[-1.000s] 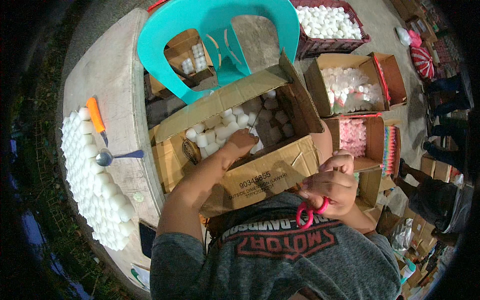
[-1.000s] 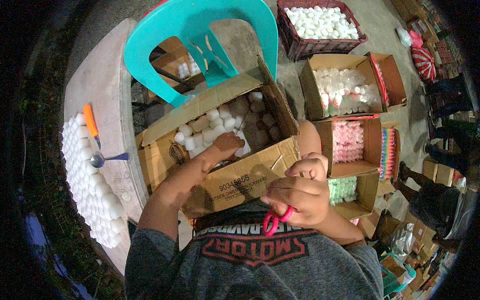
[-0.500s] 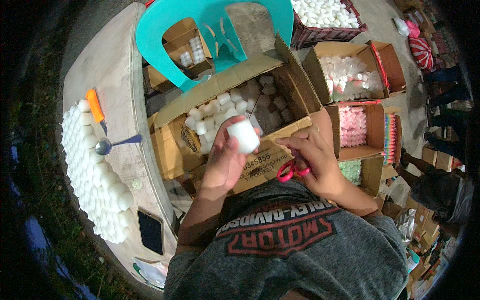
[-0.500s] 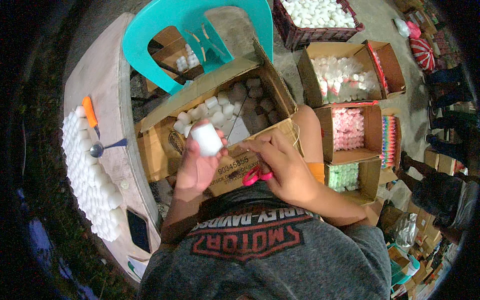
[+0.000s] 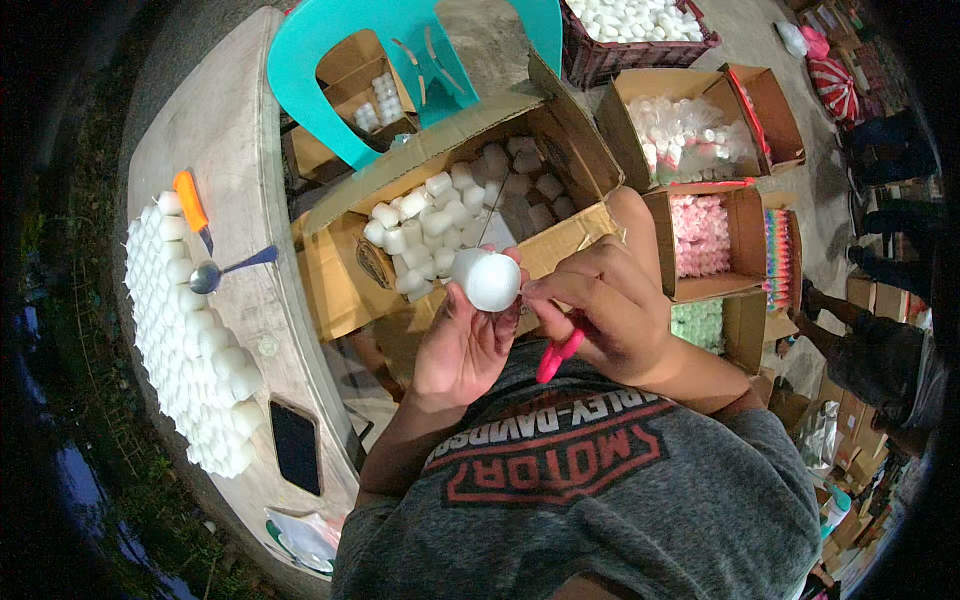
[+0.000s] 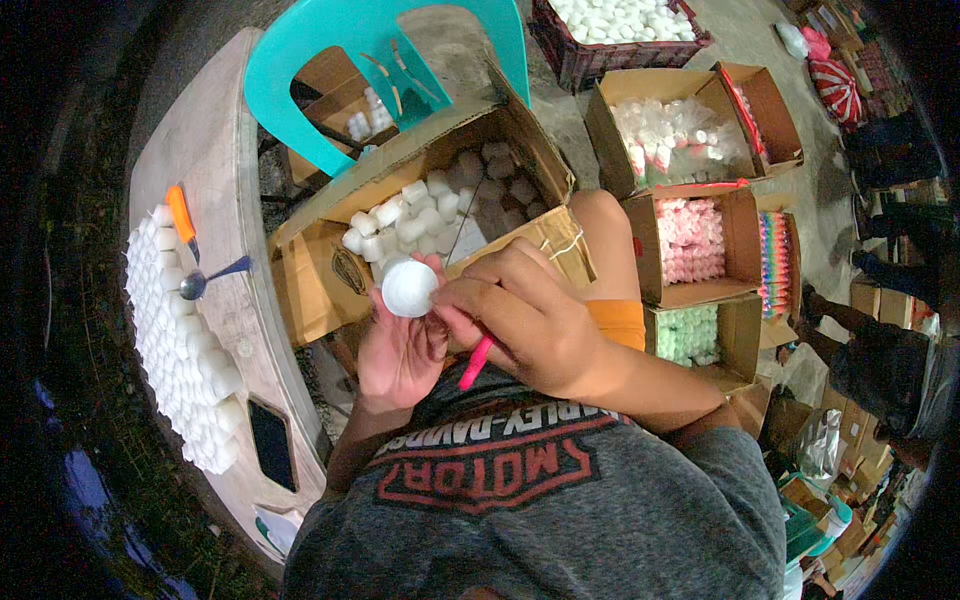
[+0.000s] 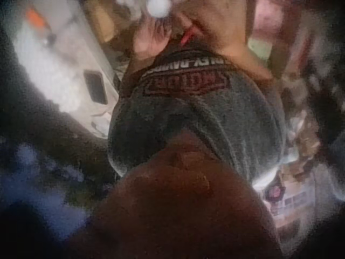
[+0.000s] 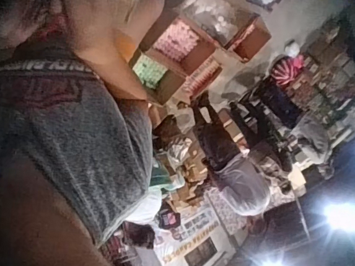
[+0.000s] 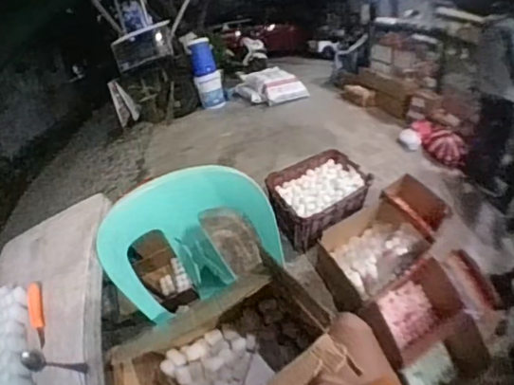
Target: The person repeatedly picks white cylindrical objects from a cardboard box, inserts a wick into each one, and trims the wick with pink scissors. The person works one at a time, handling each object individually and placing the finished items aside.
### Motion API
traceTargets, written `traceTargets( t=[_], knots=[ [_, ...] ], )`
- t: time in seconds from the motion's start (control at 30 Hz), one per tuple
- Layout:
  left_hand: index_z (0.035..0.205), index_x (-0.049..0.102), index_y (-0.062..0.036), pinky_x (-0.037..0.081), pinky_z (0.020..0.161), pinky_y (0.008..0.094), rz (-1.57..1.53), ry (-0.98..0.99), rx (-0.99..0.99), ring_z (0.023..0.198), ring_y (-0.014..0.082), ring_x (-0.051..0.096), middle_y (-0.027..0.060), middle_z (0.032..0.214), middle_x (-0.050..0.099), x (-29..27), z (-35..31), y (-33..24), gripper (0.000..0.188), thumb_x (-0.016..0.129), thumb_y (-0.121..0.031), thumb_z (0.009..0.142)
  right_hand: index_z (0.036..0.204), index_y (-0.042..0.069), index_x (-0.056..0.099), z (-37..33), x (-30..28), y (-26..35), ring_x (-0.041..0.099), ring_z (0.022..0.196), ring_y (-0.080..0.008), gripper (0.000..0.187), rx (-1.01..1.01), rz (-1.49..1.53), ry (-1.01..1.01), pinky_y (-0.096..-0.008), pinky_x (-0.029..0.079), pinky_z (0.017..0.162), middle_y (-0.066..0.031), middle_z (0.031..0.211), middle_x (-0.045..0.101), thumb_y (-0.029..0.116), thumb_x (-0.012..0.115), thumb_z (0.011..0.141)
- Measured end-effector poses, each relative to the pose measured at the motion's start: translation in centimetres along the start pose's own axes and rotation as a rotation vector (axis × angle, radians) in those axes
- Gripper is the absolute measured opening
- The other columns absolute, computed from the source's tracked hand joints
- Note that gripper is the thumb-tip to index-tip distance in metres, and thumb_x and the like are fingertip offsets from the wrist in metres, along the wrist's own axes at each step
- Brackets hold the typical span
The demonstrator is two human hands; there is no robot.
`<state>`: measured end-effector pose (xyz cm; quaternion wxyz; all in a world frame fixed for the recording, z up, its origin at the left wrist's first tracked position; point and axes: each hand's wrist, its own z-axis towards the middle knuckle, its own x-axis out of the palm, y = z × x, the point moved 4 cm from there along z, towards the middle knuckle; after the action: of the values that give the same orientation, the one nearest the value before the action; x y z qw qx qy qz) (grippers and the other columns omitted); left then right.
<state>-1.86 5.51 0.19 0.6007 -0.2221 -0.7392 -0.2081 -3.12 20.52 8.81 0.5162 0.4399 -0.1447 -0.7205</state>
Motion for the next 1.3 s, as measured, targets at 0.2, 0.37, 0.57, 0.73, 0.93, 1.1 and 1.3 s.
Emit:
traceTargets(
  t=[0.2, 0.37, 0.57, 0.73, 0.93, 1.1, 1.3],
  knots=[
    [0.134, 0.033, -0.0101, 0.050, 0.085, 0.0285, 0.230, -0.039, 0.067, 0.107, 0.0193, 0.052, 0.0107, 0.136, 0.040, 0.5, -1.1, 0.4, 0.055, 0.058, -0.026, 0.087, 0.088, 0.002, 0.063, 0.2, -0.2, 0.6, 0.054, 0.070, -0.0243, 0.020, -0.025, 0.013, 0.012, -0.0314, 0.044, 0.061, -0.0089, 0.079, 0.056, 0.005, 0.071, 0.071],
    [0.133, 0.035, -0.0137, 0.047, 0.088, 0.0278, 0.295, -0.029, 0.100, 0.111, 0.0201, 0.051, 0.0094, 0.136, 0.039, 0.7, -1.3, 0.4, 0.054, 0.060, -0.023, 0.086, 0.088, 0.002, 0.063, 0.1, -0.3, 0.8, 0.054, 0.069, -0.0238, 0.020, -0.012, 0.013, 0.010, -0.0309, 0.044, 0.060, -0.0090, 0.079, 0.056, 0.005, 0.071, 0.070],
    [0.131, 0.038, -0.0149, 0.043, 0.095, 0.0280, 0.359, -0.035, 0.115, 0.123, 0.0225, 0.042, 0.0089, 0.137, 0.039, 1.0, -1.2, 0.3, 0.055, 0.065, -0.018, 0.083, 0.087, 0.002, 0.063, -0.7, 0.0, 0.5, 0.055, 0.067, -0.0236, 0.019, 0.048, 0.060, -0.034, -0.0306, 0.044, 0.059, -0.0092, 0.078, 0.058, 0.004, 0.072, 0.070],
    [0.128, 0.039, -0.0152, 0.043, 0.095, 0.0284, 0.363, -0.038, 0.123, 0.123, 0.0232, 0.043, 0.0087, 0.135, 0.040, 1.3, -1.1, 0.5, 0.055, 0.066, -0.014, 0.081, 0.086, 0.002, 0.063, -0.5, -0.3, 0.4, 0.054, 0.065, -0.0236, 0.019, 0.034, 0.038, -0.041, -0.0307, 0.044, 0.058, -0.0094, 0.077, 0.058, 0.005, 0.072, 0.070],
    [0.124, 0.040, -0.0143, 0.042, 0.096, 0.0316, 0.474, -0.074, 0.187, 0.121, 0.0241, 0.044, 0.0094, 0.131, 0.044, 1.5, -0.9, 0.3, 0.057, 0.071, -0.011, 0.076, 0.085, 0.001, 0.062, -0.5, -0.4, 0.4, 0.053, 0.066, -0.0237, 0.019, -0.010, -0.011, -0.021, -0.0313, 0.043, 0.058, -0.0091, 0.077, 0.057, 0.007, 0.072, 0.069],
    [0.122, 0.040, -0.0139, 0.039, 0.098, 0.0360, 0.584, -0.101, 0.258, 0.118, 0.0249, 0.046, 0.0118, 0.128, 0.046, 2.1, -0.9, 0.1, 0.059, 0.074, -0.010, 0.074, 0.086, 0.002, 0.063, -0.4, -0.6, 0.3, 0.053, 0.067, -0.0236, 0.021, 0.004, -0.003, 0.013, -0.0314, 0.043, 0.058, -0.0086, 0.077, 0.056, 0.006, 0.072, 0.067],
    [0.122, 0.039, -0.0133, 0.038, 0.098, 0.0372, 0.669, -0.101, 0.296, 0.117, 0.0248, 0.047, 0.0131, 0.126, 0.049, 1.9, -0.9, -0.3, 0.062, 0.076, -0.010, 0.071, 0.089, 0.003, 0.065, -0.8, -0.5, -0.1, 0.054, 0.067, -0.0214, 0.023, 0.049, 0.060, 0.076, -0.0305, 0.043, 0.058, -0.0085, 0.080, 0.057, 0.005, 0.071, 0.067]
  ],
)
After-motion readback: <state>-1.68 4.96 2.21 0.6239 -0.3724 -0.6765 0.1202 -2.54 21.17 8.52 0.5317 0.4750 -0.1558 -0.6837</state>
